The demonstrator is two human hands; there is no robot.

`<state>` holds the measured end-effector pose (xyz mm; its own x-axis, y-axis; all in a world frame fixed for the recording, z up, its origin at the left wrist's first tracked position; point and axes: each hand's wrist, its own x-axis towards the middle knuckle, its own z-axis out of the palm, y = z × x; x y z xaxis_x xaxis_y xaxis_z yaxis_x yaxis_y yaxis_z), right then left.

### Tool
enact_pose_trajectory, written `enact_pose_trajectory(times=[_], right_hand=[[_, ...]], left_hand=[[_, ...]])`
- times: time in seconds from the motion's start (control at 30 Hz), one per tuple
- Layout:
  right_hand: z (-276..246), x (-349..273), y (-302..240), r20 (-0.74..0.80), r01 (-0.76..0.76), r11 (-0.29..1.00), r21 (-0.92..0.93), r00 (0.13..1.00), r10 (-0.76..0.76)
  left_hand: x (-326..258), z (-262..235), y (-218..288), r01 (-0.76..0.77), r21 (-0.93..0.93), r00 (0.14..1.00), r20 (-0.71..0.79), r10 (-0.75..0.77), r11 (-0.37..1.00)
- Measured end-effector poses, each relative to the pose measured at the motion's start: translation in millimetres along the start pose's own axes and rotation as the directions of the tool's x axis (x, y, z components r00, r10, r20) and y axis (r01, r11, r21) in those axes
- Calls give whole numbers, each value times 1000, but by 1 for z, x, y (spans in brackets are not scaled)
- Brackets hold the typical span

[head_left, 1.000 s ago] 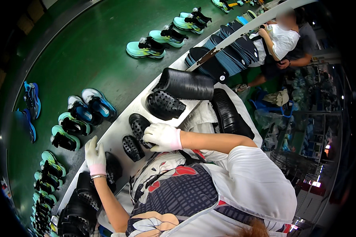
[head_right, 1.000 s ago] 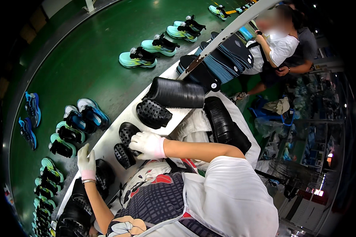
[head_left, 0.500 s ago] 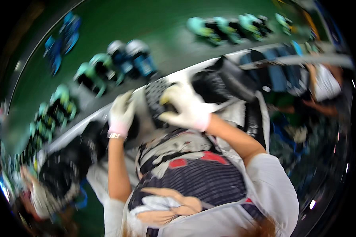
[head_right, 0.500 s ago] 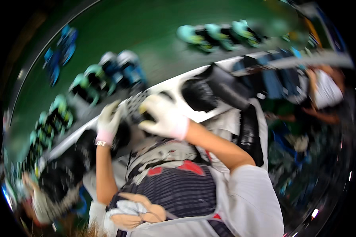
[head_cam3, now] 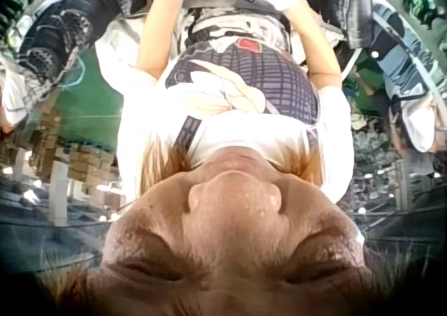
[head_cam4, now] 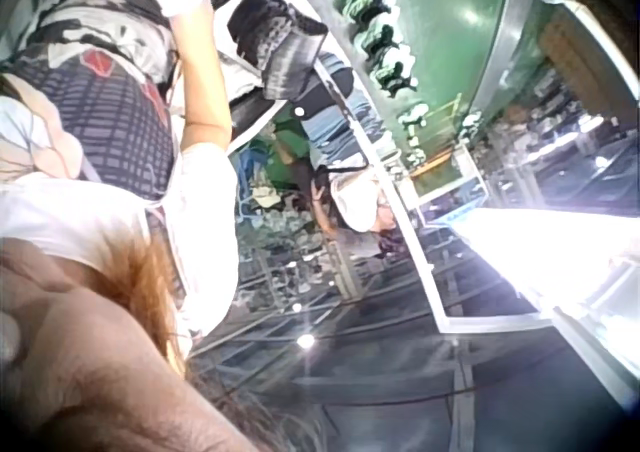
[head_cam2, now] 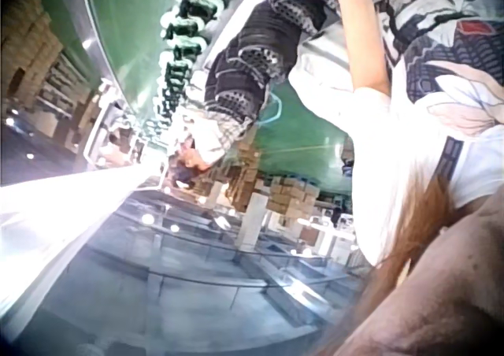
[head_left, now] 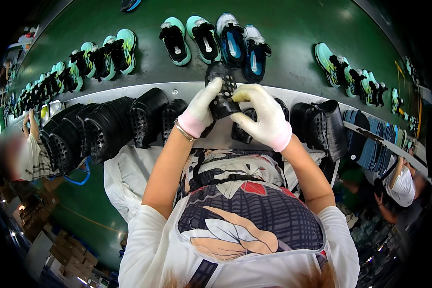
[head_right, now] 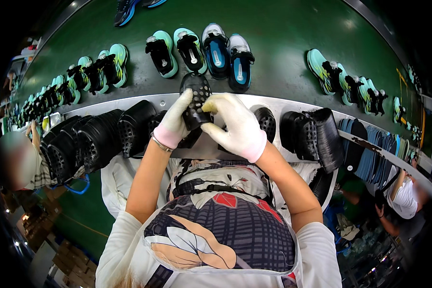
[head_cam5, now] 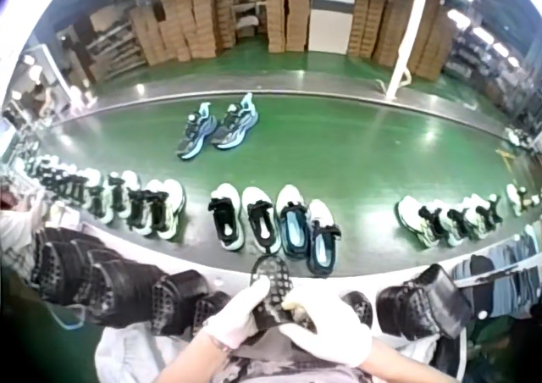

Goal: The person inserts black shoe insoles into light green and black sneakers on a factory assembly line. They pick up an insole, place it into the shoe, and push it down to fit, repeating this process for multiple pairs of shoes moving along the conveyor belt.

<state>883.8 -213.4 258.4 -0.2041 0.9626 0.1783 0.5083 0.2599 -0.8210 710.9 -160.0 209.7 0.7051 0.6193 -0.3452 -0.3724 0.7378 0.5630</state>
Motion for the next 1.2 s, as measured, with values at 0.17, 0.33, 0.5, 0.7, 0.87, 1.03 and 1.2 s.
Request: enact_pose_trajectory(times=[0.17,0.33,0.5,0.7,0.87,1.03,1.2], right_hand=[[20,16,-6,15,-249,968,24,969,248],[35,34,-3,-28,-314,940,-133,949,313],[43,46,11,-12,-364,895,-256,927,374],[53,55,23,-31,-369,860,-352,923,384],[43,81,38,44,-325,860,-394,928,371],[19,128,67,313,-393,829,-398,791,526],[10,190,79,460,-547,705,-452,534,710]], left_hand=[[3,-17,7,-123,-9,985,-126,121,992],[14,-23,4,-215,134,904,-346,249,967],[22,-30,16,-197,43,935,-292,201,979],[37,-41,21,-213,51,923,-318,218,976],[48,-55,38,-87,73,932,-347,107,994],[57,-82,30,65,789,862,-353,364,611],[69,-102,21,-137,989,789,73,610,59]])
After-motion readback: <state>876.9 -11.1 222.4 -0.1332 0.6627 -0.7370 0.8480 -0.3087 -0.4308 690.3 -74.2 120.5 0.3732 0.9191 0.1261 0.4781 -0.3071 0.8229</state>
